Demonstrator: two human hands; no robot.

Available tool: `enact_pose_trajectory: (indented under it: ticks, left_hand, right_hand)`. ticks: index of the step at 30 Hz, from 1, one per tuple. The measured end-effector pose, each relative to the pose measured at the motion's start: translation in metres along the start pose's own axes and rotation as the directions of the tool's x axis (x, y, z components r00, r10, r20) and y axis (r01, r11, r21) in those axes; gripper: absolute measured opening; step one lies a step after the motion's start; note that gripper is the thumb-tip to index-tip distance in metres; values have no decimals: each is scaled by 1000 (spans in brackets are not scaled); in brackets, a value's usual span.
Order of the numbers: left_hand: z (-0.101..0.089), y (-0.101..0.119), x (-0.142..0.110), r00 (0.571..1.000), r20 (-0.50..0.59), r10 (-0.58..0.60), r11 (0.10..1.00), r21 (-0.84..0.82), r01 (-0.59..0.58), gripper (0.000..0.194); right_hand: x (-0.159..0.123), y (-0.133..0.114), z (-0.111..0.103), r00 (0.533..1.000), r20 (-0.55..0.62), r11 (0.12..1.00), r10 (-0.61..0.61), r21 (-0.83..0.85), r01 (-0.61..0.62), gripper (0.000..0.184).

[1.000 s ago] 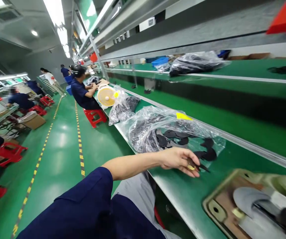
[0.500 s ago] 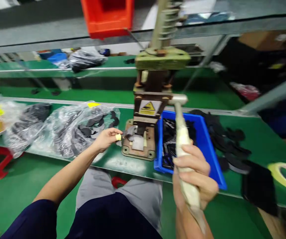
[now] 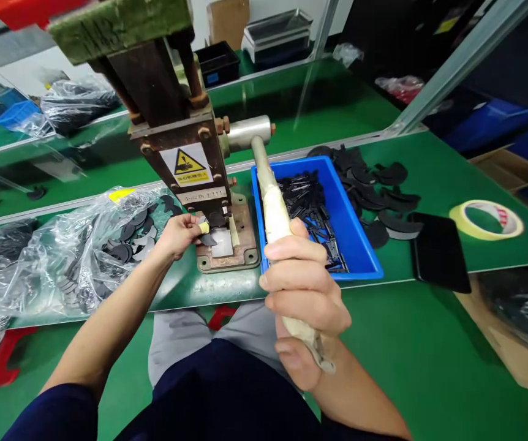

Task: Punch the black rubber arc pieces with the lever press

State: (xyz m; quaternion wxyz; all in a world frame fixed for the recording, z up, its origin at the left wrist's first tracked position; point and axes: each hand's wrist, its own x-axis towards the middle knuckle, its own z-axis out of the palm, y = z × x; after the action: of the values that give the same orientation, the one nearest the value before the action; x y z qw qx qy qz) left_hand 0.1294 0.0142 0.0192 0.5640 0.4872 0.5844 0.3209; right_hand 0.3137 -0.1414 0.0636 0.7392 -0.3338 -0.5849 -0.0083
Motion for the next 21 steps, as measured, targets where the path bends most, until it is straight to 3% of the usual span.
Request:
enact_pose_trajectory:
  ticks: [8, 15, 21]
  left_hand:
    - [4, 7, 10, 998, 66, -12, 999, -34, 14, 27]
    - [5, 14, 9, 995, 95, -21, 1000, 8, 20, 30]
    - [8, 19, 15, 995, 101, 0, 992, 123, -13, 30]
  right_hand:
    - [-3, -2, 3, 997, -26, 996, 72, -50, -73, 30]
    - [-3, -3, 4, 998, -28, 998, 54, -30, -55, 21]
    - [-6, -5, 9, 983, -130, 986, 127, -93, -139, 25]
